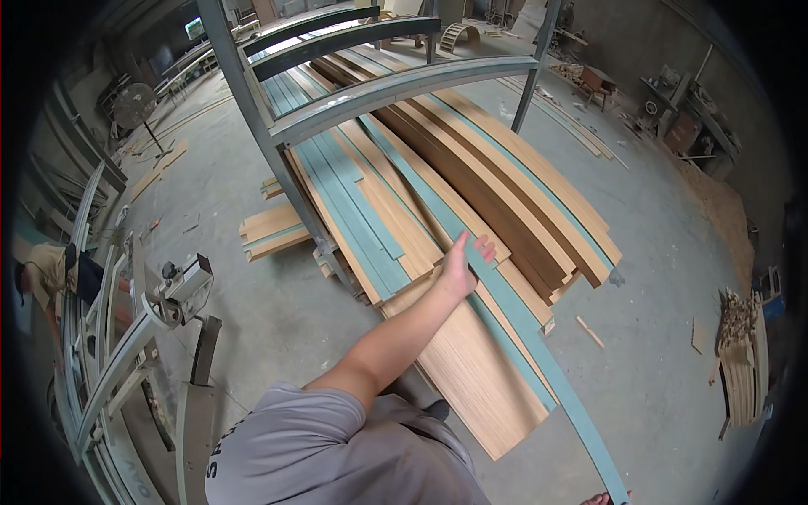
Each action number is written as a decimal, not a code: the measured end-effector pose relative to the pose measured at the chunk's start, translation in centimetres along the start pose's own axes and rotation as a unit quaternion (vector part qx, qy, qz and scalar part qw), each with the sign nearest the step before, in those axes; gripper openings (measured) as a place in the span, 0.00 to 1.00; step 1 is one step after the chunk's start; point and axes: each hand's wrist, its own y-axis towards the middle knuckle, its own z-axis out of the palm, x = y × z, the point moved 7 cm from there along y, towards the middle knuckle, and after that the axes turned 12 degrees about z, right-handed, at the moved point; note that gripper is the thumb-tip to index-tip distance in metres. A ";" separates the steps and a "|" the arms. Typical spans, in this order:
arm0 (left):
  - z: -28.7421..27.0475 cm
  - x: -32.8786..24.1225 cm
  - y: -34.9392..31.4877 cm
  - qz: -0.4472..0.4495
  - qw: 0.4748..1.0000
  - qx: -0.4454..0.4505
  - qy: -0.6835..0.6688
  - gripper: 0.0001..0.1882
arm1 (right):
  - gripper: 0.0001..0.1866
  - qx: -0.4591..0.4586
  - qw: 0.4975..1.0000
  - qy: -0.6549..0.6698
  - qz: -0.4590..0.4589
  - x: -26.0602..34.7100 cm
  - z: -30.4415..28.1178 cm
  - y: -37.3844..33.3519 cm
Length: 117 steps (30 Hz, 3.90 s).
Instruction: Picking up thin wood strips from a storage rack and placing them on a sliding table saw guide for processing.
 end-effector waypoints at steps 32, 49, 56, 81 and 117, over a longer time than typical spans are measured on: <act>1.5 -11.4 -6.9 0.150 0.975 0.031 0.164 0.24 | 0.15 0.102 0.970 -0.220 -0.013 -14.2 -14.6 3.0; -3.3 -17.4 -1.8 0.195 0.967 -0.031 0.164 0.19 | 0.11 0.141 0.963 -0.098 0.205 -18.4 -8.6 -0.3; -6.0 -22.8 1.5 0.179 0.973 -0.061 0.134 0.24 | 0.15 0.153 0.900 0.024 0.407 -19.7 -2.3 -8.1; -9.0 -27.3 3.4 0.183 0.950 -0.020 0.253 0.10 | 0.21 0.210 0.813 0.013 0.544 -35.2 7.7 -17.3; -7.2 -29.8 6.3 0.302 0.615 0.121 0.718 0.21 | 0.22 0.229 0.768 -0.082 0.592 -42.0 25.2 -26.5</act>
